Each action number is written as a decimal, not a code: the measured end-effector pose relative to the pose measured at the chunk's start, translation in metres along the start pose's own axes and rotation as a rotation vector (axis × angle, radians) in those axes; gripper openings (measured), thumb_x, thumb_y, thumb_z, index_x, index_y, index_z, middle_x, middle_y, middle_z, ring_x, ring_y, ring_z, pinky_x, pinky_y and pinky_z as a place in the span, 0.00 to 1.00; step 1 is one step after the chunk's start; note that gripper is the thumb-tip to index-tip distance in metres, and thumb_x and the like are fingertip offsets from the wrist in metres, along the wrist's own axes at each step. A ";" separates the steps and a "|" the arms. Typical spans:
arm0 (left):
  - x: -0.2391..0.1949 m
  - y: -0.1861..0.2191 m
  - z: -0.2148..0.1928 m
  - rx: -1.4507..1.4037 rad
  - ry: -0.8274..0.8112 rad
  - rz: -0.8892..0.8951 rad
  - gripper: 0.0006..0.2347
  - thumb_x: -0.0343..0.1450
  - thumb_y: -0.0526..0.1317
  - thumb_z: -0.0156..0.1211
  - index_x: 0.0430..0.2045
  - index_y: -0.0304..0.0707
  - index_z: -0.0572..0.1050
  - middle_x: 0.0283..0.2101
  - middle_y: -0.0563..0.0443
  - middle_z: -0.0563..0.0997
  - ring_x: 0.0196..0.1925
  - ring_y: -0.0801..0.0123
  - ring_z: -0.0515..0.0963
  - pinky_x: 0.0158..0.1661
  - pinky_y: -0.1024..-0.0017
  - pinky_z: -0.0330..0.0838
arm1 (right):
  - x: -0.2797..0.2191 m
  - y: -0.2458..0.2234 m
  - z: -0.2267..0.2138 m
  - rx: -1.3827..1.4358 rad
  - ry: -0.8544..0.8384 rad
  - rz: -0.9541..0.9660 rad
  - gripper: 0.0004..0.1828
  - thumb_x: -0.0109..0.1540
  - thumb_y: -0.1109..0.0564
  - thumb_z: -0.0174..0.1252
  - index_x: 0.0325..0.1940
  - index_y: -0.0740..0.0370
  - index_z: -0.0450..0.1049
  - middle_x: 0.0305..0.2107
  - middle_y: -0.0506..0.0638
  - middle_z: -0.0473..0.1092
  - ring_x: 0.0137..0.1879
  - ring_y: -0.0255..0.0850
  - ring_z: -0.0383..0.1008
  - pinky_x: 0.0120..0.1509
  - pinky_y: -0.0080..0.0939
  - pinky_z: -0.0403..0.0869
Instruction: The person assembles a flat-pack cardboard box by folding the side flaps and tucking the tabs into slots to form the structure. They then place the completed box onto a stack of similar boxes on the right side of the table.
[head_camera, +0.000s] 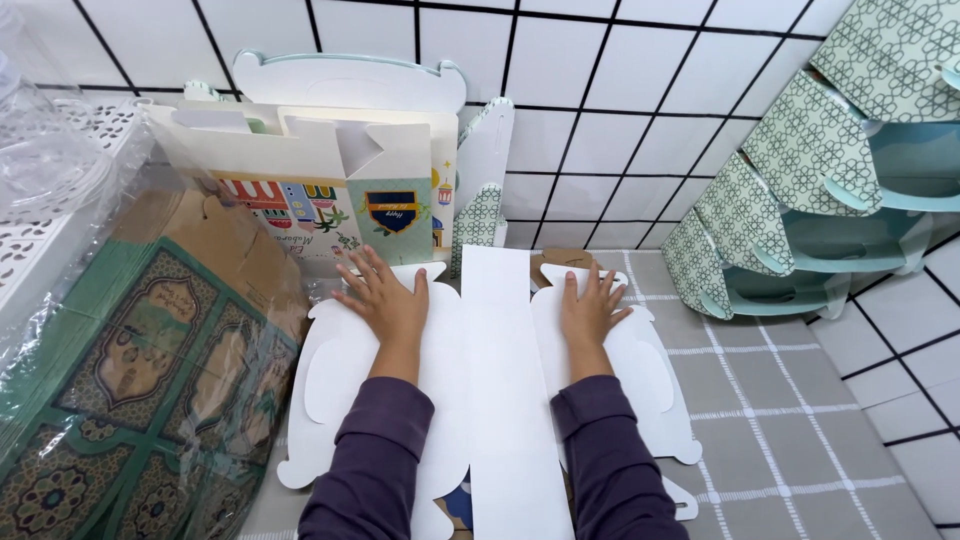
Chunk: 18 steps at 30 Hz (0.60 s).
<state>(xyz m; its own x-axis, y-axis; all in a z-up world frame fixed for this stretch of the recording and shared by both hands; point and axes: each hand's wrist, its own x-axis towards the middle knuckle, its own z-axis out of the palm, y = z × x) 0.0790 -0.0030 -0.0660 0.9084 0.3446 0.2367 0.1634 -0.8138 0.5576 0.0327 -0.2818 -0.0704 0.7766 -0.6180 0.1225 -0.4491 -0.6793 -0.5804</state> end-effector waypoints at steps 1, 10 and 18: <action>-0.001 0.001 -0.003 0.002 -0.001 0.004 0.39 0.71 0.58 0.54 0.73 0.36 0.47 0.75 0.29 0.46 0.77 0.35 0.33 0.66 0.33 0.23 | 0.002 0.005 0.000 0.002 0.001 0.004 0.35 0.72 0.32 0.36 0.79 0.50 0.53 0.75 0.65 0.46 0.80 0.64 0.36 0.75 0.79 0.30; 0.003 -0.007 0.005 0.016 -0.055 0.011 0.36 0.67 0.59 0.63 0.67 0.44 0.58 0.66 0.39 0.65 0.76 0.43 0.47 0.70 0.43 0.36 | 0.001 0.010 -0.006 -0.196 -0.140 -0.141 0.37 0.70 0.27 0.35 0.77 0.44 0.56 0.75 0.57 0.50 0.81 0.60 0.36 0.77 0.76 0.33; 0.011 -0.020 0.014 -0.208 -0.029 -0.023 0.21 0.72 0.52 0.61 0.57 0.46 0.71 0.61 0.46 0.73 0.71 0.52 0.64 0.69 0.45 0.44 | -0.006 0.000 -0.015 -0.209 -0.160 -0.140 0.41 0.68 0.25 0.36 0.78 0.48 0.54 0.75 0.59 0.48 0.81 0.61 0.39 0.78 0.75 0.37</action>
<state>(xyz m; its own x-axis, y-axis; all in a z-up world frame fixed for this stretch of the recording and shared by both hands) 0.0905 0.0106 -0.0855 0.9164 0.3461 0.2010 0.1038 -0.6906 0.7157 0.0207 -0.2841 -0.0591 0.8897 -0.4536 0.0519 -0.4010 -0.8307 -0.3861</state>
